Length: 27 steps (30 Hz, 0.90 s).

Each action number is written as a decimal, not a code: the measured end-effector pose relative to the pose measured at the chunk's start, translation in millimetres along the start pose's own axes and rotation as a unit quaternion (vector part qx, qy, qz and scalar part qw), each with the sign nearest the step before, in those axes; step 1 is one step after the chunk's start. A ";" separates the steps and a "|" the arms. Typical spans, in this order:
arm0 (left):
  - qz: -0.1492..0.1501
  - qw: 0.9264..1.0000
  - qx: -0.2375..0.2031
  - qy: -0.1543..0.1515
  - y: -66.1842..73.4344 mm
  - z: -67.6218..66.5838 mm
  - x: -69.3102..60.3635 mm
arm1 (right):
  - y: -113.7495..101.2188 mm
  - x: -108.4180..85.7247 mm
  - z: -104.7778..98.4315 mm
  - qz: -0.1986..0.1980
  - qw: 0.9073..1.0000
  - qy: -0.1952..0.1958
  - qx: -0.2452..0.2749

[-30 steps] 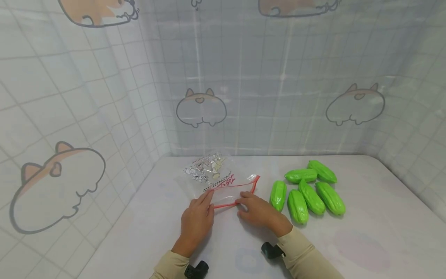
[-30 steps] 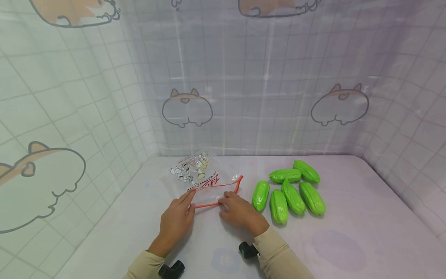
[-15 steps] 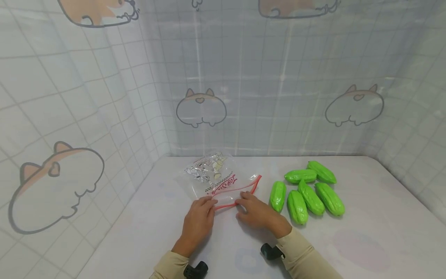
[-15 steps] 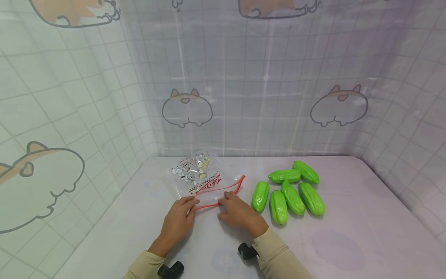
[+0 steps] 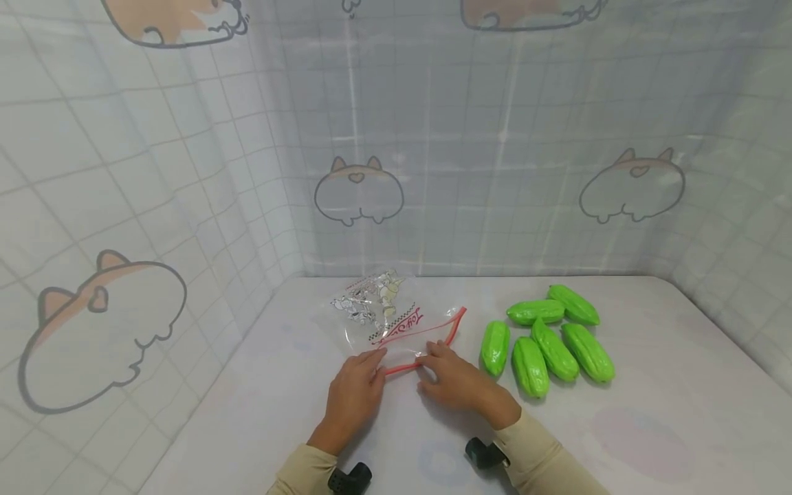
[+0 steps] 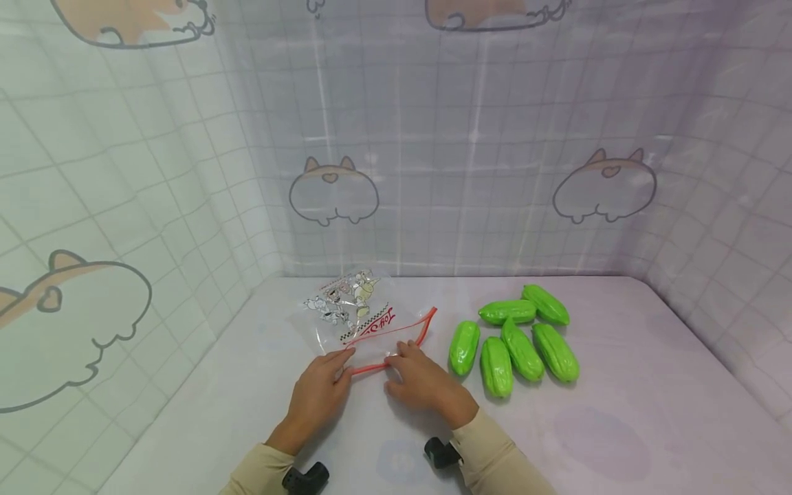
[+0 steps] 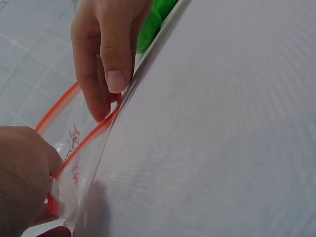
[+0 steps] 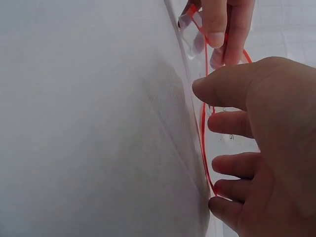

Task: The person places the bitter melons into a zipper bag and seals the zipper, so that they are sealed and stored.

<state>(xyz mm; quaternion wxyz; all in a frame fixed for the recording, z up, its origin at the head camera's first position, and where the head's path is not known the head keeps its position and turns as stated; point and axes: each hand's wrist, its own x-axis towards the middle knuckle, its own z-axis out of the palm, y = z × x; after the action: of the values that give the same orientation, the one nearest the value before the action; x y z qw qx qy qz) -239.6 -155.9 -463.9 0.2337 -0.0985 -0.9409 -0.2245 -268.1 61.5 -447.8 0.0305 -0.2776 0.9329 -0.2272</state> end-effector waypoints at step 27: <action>0.004 1.000 -0.010 -0.008 -0.5 1.2 0.8 | 14.6 -43.9 -31.8 -0.066 0.981 0.171 0.065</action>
<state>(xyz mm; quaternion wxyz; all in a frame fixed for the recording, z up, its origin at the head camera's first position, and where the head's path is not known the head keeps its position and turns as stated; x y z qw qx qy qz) -240.9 -155.8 -464.7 0.2266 -0.1065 -0.9399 -0.2324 -244.2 108.6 -428.8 -0.1267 -0.2931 0.8872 -0.3331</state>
